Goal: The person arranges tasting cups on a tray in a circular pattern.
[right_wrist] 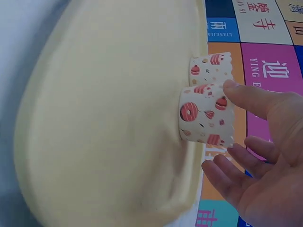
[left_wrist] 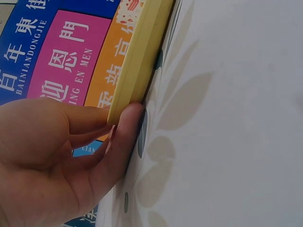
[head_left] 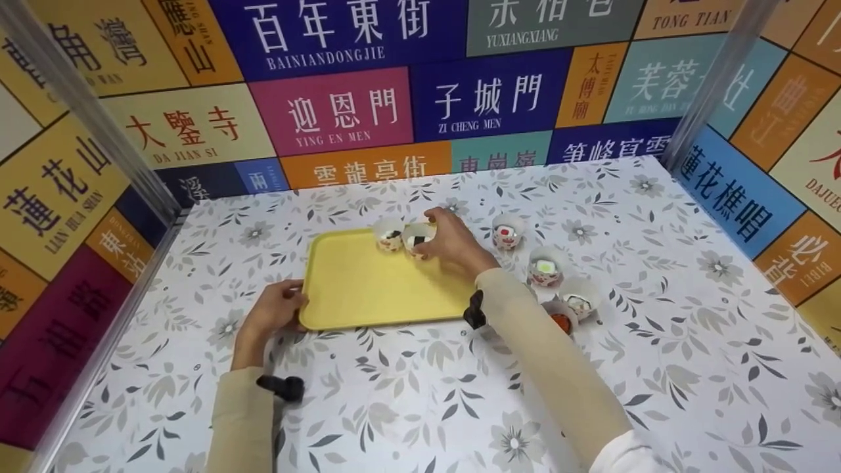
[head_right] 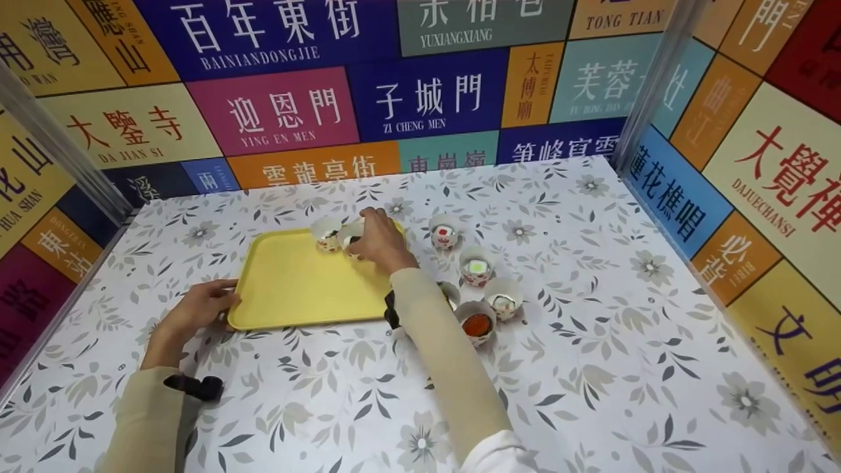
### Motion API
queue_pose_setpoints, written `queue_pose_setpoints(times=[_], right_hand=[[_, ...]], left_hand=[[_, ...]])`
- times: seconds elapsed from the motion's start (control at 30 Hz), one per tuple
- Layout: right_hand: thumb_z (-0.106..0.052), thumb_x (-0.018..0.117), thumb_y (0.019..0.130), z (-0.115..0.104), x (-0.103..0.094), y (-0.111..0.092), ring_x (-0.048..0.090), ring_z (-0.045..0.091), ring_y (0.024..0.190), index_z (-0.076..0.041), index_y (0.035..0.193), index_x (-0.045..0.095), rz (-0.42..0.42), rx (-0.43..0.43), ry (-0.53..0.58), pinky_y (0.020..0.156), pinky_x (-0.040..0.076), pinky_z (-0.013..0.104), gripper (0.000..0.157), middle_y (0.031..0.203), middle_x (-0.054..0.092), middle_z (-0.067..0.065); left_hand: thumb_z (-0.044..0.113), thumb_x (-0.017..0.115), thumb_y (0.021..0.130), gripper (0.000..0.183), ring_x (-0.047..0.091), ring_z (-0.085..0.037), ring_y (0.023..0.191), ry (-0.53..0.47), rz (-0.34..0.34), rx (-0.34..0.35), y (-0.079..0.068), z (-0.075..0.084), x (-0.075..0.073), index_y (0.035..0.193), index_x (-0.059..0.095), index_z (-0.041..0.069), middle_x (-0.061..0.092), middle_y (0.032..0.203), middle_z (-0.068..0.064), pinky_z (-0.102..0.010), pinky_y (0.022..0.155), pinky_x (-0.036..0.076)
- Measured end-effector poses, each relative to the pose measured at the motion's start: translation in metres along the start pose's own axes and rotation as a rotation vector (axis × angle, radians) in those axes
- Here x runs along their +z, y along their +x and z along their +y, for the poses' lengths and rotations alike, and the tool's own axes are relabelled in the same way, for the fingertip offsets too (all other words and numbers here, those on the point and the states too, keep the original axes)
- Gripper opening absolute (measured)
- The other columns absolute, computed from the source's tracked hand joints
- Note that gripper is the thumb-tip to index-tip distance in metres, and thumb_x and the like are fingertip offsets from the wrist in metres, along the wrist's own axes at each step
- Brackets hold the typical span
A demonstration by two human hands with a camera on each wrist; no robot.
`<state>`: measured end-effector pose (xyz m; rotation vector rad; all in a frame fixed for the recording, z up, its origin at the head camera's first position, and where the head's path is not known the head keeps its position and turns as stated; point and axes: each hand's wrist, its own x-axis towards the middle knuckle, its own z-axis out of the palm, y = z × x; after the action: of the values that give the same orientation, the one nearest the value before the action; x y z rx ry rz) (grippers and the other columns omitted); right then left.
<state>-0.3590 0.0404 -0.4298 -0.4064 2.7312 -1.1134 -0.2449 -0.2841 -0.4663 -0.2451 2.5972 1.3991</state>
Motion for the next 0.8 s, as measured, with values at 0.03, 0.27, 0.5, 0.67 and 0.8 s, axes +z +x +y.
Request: queue_pose_setpoints(times=[0.03,0.27,0.5,0.67,0.8], right_hand=[[-0.028,0.082,0.084,0.0,-0.003,-0.001,0.046,0.032,0.137,-0.006,0.149,0.043,-0.003,-0.001,-0.012,0.117,0.039,0.045,0.079,0.147,0.048,0.015],[-0.031,0.082,0.084,-0.006,-0.023,-0.01,0.043,0.031,0.141,-0.009,0.149,0.044,-0.078,0.0,-0.053,0.119,0.036,0.045,0.079,0.151,0.047,0.013],[-0.034,0.083,0.083,-0.01,-0.043,-0.023,0.046,0.033,0.139,-0.009,0.147,0.048,-0.11,-0.069,-0.11,0.118,0.038,0.045,0.078,0.15,0.05,0.013],[-0.031,0.082,0.084,-0.008,-0.053,-0.033,0.046,0.033,0.139,-0.008,0.143,0.052,-0.102,-0.102,-0.121,0.117,0.039,0.046,0.07,0.149,0.051,0.013],[-0.028,0.08,0.086,-0.003,-0.061,-0.042,0.046,0.033,0.138,-0.009,0.142,0.053,-0.092,-0.106,-0.124,0.115,0.041,0.047,0.065,0.149,0.051,0.01]], left_hand=[[0.007,0.046,0.103,0.047,0.067,-0.012,0.074,0.001,-0.002,0.009,0.0,0.0,0.0,0.148,0.043,-0.005,0.058,0.13,-0.032,-0.027,0.063,0.059],[0.008,0.048,0.103,0.047,0.067,-0.015,0.076,0.011,0.007,0.004,-0.002,0.0,0.0,0.147,0.044,-0.005,0.058,0.128,-0.032,-0.027,0.064,0.059],[0.01,0.049,0.103,0.047,0.068,-0.024,0.094,0.056,0.014,-0.019,-0.001,0.0,0.001,0.148,0.043,-0.004,0.056,0.133,-0.032,-0.027,0.07,0.059],[0.011,0.048,0.104,0.047,0.068,-0.026,0.098,0.061,0.015,-0.019,-0.001,0.001,0.002,0.148,0.043,-0.004,0.055,0.135,-0.031,-0.027,0.07,0.059],[0.012,0.048,0.104,0.048,0.067,-0.029,0.104,0.08,0.015,-0.018,0.0,0.001,0.003,0.149,0.042,-0.004,0.055,0.137,-0.031,-0.027,0.073,0.059]])
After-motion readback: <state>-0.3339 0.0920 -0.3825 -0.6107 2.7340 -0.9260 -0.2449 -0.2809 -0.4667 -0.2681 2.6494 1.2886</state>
